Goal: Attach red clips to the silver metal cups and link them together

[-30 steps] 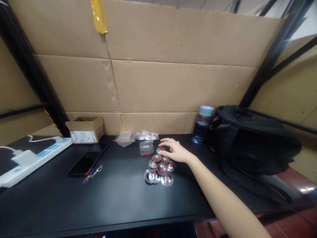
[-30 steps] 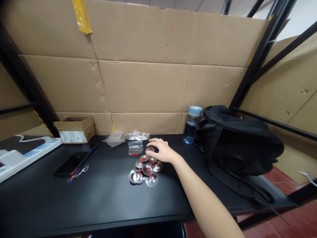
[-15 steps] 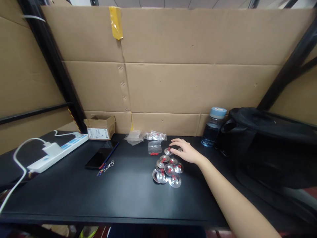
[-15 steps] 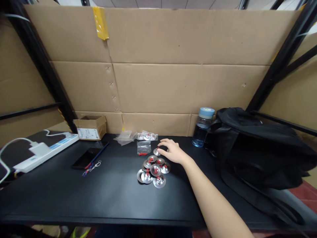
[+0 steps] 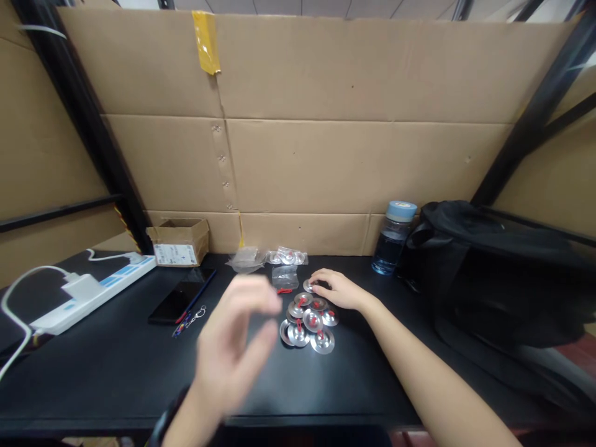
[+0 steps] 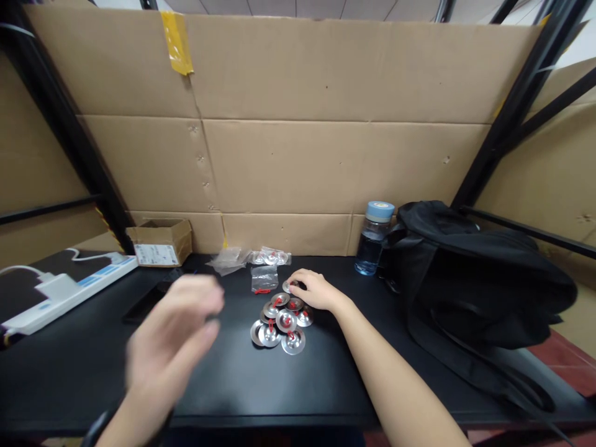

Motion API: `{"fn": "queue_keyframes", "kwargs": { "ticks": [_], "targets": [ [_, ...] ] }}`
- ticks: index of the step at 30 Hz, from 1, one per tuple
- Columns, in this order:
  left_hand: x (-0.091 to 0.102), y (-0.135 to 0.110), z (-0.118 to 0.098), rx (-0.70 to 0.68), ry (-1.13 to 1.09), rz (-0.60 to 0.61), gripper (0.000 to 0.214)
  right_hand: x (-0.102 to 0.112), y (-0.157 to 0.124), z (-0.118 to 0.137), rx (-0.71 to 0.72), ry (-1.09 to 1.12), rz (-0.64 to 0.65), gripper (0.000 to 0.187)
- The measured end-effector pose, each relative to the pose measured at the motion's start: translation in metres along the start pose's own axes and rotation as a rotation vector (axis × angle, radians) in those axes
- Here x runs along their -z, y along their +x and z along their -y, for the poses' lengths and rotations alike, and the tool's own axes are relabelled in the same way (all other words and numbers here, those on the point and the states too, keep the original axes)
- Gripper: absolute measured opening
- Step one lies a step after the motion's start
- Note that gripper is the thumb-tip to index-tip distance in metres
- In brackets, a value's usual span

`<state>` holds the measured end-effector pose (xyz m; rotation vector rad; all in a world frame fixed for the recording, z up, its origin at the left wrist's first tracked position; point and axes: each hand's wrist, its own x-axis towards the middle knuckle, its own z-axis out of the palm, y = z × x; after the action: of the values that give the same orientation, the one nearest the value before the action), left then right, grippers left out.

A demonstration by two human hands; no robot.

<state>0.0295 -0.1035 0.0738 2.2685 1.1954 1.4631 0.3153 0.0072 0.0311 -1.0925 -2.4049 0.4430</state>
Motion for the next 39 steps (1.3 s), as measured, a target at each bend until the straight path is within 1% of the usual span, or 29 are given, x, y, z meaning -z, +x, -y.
{"fn": "queue_keyframes", "kwargs": {
  "ticks": [2,3,4,5,6,8,10,13,16,18,20,21,24,26,27,28,29,30,32,34,37,39],
  "targets": [
    [-0.012,0.03,0.032,0.13,0.082,0.096,0.025,0.0,0.0,0.001,-0.009,-0.003,-0.005,0.023],
    [-0.019,0.045,0.052,0.239,0.169,0.206,0.028,0.0,0.0,0.001,-0.015,-0.004,-0.011,0.023],
    [-0.027,0.058,0.071,0.35,0.272,0.286,0.03,0.001,-0.001,0.002,-0.022,-0.005,-0.015,0.023],
    [-0.035,0.068,0.089,0.408,0.31,0.306,0.03,0.001,-0.001,0.002,-0.027,-0.007,-0.017,0.023],
    [-0.043,0.074,0.105,0.426,0.322,0.318,0.032,0.002,-0.002,0.002,-0.031,-0.009,-0.016,0.023],
    [-0.057,0.078,0.126,0.432,0.333,0.315,0.04,0.003,-0.003,0.002,-0.039,-0.012,-0.013,0.024],
    [-0.068,0.074,0.132,0.427,0.33,0.29,0.047,0.004,-0.003,0.001,-0.049,-0.016,-0.007,0.024],
    [-0.076,0.067,0.128,0.385,0.26,0.275,0.053,0.004,-0.001,0.001,-0.049,-0.016,0.011,0.025],
    [-0.08,0.065,0.125,0.267,0.229,0.313,0.054,0.004,0.0,0.002,-0.039,-0.006,0.031,0.025],
    [-0.083,0.066,0.126,0.191,0.256,0.298,0.04,0.004,0.001,0.003,-0.038,-0.007,0.039,0.024],
    [-0.086,0.067,0.127,0.163,0.275,0.266,0.02,0.004,0.001,0.004,-0.036,-0.01,0.037,0.024],
    [-0.086,0.069,0.127,0.161,0.276,0.255,0.016,0.004,0.001,0.004,-0.034,-0.01,0.034,0.024],
    [-0.078,0.076,0.123,0.157,0.28,0.202,0.019,0.006,0.0,0.006,-0.029,0.002,0.03,0.024],
    [-0.063,0.083,0.122,0.185,0.294,0.091,0.023,0.007,0.0,0.007,-0.033,0.01,0.025,0.023],
    [-0.053,0.087,0.124,0.219,0.309,-0.001,0.027,0.007,0.0,0.007,-0.036,0.01,0.024,0.023],
    [-0.042,0.091,0.128,0.291,0.316,-0.159,0.029,0.008,-0.001,0.008,-0.038,0.007,0.023,0.022],
    [-0.031,0.094,0.134,0.357,0.313,-0.274,0.033,0.008,-0.001,0.008,-0.039,0.003,0.021,0.022],
    [-0.02,0.097,0.142,0.425,0.324,-0.339,0.036,0.008,-0.001,0.008,-0.038,-0.003,0.02,0.022],
    [-0.003,0.098,0.16,0.527,0.399,-0.352,0.041,0.007,-0.002,0.008,-0.033,-0.012,0.021,0.021],
    [0.006,0.095,0.177,0.566,0.433,-0.328,0.041,0.006,-0.002,0.007,-0.032,-0.017,0.021,0.021],
    [0.006,0.088,0.192,0.584,0.454,-0.248,0.04,0.006,-0.002,0.006,-0.038,-0.015,0.023,0.021],
    [0.001,0.083,0.191,0.568,0.544,-0.24,0.044,0.007,-0.002,0.006,-0.049,-0.015,0.013,0.021]
  ]
}}
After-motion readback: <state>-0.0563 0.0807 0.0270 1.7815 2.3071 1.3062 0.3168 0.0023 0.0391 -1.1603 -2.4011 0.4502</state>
